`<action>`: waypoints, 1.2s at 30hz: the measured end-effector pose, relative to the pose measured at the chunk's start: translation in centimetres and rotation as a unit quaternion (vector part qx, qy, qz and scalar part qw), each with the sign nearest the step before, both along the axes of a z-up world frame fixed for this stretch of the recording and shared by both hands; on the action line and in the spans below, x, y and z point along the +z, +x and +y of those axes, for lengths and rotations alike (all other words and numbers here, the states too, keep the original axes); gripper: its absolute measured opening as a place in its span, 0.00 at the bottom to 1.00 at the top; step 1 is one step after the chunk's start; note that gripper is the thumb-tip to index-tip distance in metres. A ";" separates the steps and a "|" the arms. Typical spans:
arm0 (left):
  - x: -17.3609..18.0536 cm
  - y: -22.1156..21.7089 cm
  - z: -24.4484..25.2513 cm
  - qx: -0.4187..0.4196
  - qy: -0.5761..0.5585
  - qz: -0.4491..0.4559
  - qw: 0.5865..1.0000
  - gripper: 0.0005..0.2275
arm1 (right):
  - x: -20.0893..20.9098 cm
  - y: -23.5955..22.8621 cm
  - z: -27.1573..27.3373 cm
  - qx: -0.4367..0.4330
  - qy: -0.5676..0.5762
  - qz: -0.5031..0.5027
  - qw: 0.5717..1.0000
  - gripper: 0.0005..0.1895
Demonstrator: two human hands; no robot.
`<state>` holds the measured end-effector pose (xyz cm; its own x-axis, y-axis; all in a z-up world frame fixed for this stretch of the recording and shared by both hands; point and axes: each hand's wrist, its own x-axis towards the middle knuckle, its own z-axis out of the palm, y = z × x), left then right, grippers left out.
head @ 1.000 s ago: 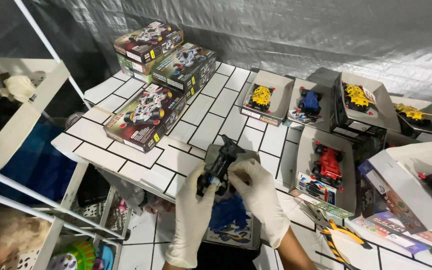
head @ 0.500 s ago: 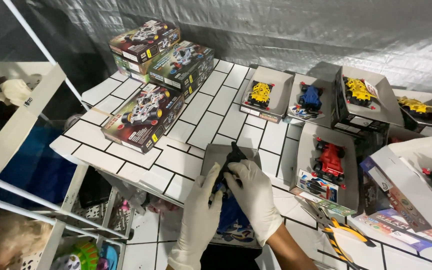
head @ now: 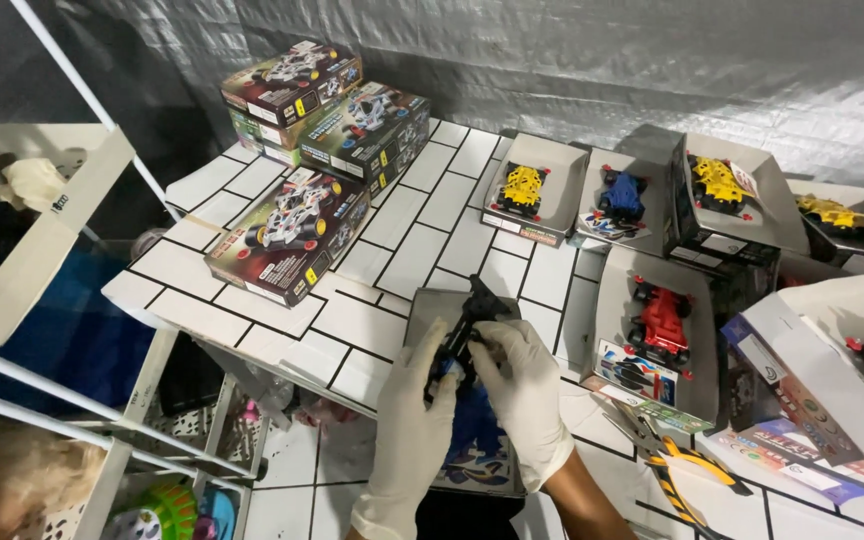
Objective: The person assembles toy cars by attaching wheels to the chassis. They handle blue and red car bodies, picking up wheels and pressing them onto the axles. The person also moves boxes around the workspace to organize the area.
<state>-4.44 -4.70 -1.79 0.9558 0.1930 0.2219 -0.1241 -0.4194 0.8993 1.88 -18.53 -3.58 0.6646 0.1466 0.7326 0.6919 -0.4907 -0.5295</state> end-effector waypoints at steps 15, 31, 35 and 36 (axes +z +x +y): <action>5.1 -0.9 -0.7 0.142 -0.383 0.146 0.901 0.27 | 1.0 -2.1 -2.4 0.072 0.058 0.404 0.910 0.27; 1.1 1.0 -0.1 0.132 -0.197 0.132 0.963 0.18 | 0.5 -0.6 -2.1 0.054 0.159 0.360 0.918 0.11; 3.6 0.6 0.1 0.150 -0.293 0.204 0.922 0.16 | -0.9 0.1 -2.7 0.063 0.057 0.273 0.958 0.13; 3.9 0.5 0.1 0.149 -0.316 0.209 0.914 0.14 | -2.0 0.3 -3.1 0.041 -0.003 0.258 0.965 0.15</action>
<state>-3.97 -4.62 2.08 0.8163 0.4210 -0.3955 0.3201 0.2404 0.9164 2.21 -21.61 -5.62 0.9271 0.2166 0.3058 0.3728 -0.4495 -0.8118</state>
